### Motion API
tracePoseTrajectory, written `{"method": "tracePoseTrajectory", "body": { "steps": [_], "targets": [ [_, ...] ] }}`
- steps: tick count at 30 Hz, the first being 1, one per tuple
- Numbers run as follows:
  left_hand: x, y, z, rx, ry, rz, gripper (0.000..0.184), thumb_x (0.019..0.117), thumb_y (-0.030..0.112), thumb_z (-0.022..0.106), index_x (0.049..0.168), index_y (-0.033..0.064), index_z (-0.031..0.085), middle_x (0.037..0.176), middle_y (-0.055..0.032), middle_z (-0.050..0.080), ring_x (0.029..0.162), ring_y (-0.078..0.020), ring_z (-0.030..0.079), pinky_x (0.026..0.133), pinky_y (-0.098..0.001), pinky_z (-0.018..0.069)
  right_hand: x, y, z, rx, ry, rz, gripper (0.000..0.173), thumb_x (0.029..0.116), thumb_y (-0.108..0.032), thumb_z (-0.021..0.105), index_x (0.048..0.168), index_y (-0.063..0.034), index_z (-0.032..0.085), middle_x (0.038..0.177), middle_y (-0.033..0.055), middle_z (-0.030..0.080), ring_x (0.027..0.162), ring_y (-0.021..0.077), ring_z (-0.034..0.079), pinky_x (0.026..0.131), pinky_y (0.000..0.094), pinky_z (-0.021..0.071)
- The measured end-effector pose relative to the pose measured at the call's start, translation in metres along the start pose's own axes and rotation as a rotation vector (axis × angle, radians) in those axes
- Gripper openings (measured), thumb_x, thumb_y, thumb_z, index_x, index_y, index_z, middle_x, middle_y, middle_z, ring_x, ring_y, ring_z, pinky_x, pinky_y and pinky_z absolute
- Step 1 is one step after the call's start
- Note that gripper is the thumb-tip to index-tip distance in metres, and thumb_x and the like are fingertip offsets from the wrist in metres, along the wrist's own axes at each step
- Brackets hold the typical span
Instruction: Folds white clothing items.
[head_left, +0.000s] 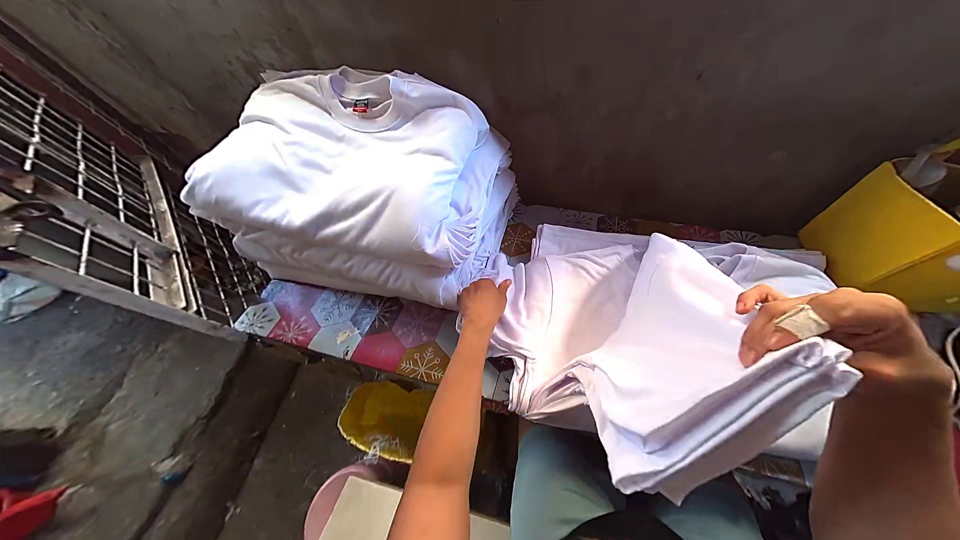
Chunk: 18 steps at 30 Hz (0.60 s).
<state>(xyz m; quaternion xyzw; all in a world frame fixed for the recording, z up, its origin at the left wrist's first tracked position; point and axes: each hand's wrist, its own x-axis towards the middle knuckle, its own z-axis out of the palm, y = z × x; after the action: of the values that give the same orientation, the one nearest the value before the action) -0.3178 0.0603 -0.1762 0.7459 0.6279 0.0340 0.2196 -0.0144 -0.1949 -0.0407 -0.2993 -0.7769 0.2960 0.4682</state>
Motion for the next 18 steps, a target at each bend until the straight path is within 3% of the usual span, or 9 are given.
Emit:
{"method": "tracePoseTrajectory", "body": {
  "steps": [3,6,8,9,11,15,18],
  "targets": [
    [0.021,-0.002,0.026,-0.072,0.077,-0.011,0.049,0.1014,0.039,0.062,0.116,-0.0071,0.067,0.114,-0.0305,0.068,0.113,-0.0480,0.064,0.096,-0.0661,0.0463,0.004,0.005,0.006,0.014,-0.006,-0.009,0.015,0.1014,-0.014,0.057,0.110,-0.0147,0.069,0.101,-0.0033,0.076,0.105,0.0048,0.069,0.112,0.0322,0.0437],
    [0.019,-0.019,0.031,-0.204,0.171,0.245,0.033,0.1058,0.025,0.055,0.112,-0.0031,0.071,0.110,-0.0247,0.071,0.109,-0.0423,0.067,0.097,-0.0617,0.0487,0.003,0.008,0.008,0.022,0.013,-0.007,0.015,0.1007,-0.013,0.057,0.111,-0.0154,0.068,0.102,-0.0039,0.076,0.106,0.0047,0.069,0.110,0.0307,0.0455],
    [0.014,-0.026,0.029,-0.199,0.337,0.411,0.026,0.1036,0.009,0.053,0.117,-0.0058,0.070,0.124,-0.0254,0.067,0.120,-0.0418,0.063,0.104,-0.0575,0.0471,0.001,0.011,0.009,0.032,0.024,-0.011,0.015,0.1000,-0.012,0.058,0.112,-0.0150,0.067,0.103,-0.0036,0.076,0.106,0.0047,0.069,0.110,0.0308,0.0456],
    [0.012,-0.027,0.026,-0.159,0.391,0.403,0.027,0.1005,0.004,0.055,0.122,-0.0078,0.067,0.128,-0.0281,0.064,0.123,-0.0447,0.060,0.105,-0.0587,0.0464,0.000,0.012,0.011,0.038,0.028,-0.009,0.015,0.1000,-0.012,0.059,0.112,-0.0146,0.068,0.103,-0.0034,0.076,0.106,0.0047,0.069,0.110,0.0310,0.0459],
    [0.016,-0.022,0.022,-0.073,0.353,0.297,0.038,0.1008,0.009,0.059,0.134,-0.0091,0.058,0.135,-0.0312,0.059,0.128,-0.0466,0.056,0.107,-0.0600,0.0442,0.001,0.014,0.016,0.046,0.034,-0.004,0.016,0.1001,-0.013,0.059,0.112,-0.0147,0.068,0.105,-0.0045,0.075,0.106,0.0038,0.068,0.109,0.0301,0.0471],
    [0.046,0.005,0.013,0.085,0.152,0.147,0.046,0.1066,0.028,0.053,0.129,-0.0123,0.058,0.131,-0.0350,0.057,0.124,-0.0491,0.057,0.100,-0.0620,0.0471,0.004,0.014,0.027,0.058,0.038,-0.007,0.015,0.1014,-0.015,0.060,0.114,-0.0143,0.068,0.108,-0.0050,0.074,0.108,0.0026,0.066,0.105,0.0267,0.0487],
    [0.071,0.014,0.013,0.143,0.057,0.100,0.056,0.1003,0.033,0.064,0.136,-0.0085,0.054,0.143,-0.0366,0.047,0.130,-0.0506,0.052,0.101,-0.0626,0.0468,0.002,0.009,0.031,0.025,0.044,0.008,0.013,0.1007,-0.013,0.059,0.111,-0.0125,0.066,0.105,-0.0048,0.074,0.109,0.0014,0.065,0.109,0.0273,0.0453]
  ]
}}
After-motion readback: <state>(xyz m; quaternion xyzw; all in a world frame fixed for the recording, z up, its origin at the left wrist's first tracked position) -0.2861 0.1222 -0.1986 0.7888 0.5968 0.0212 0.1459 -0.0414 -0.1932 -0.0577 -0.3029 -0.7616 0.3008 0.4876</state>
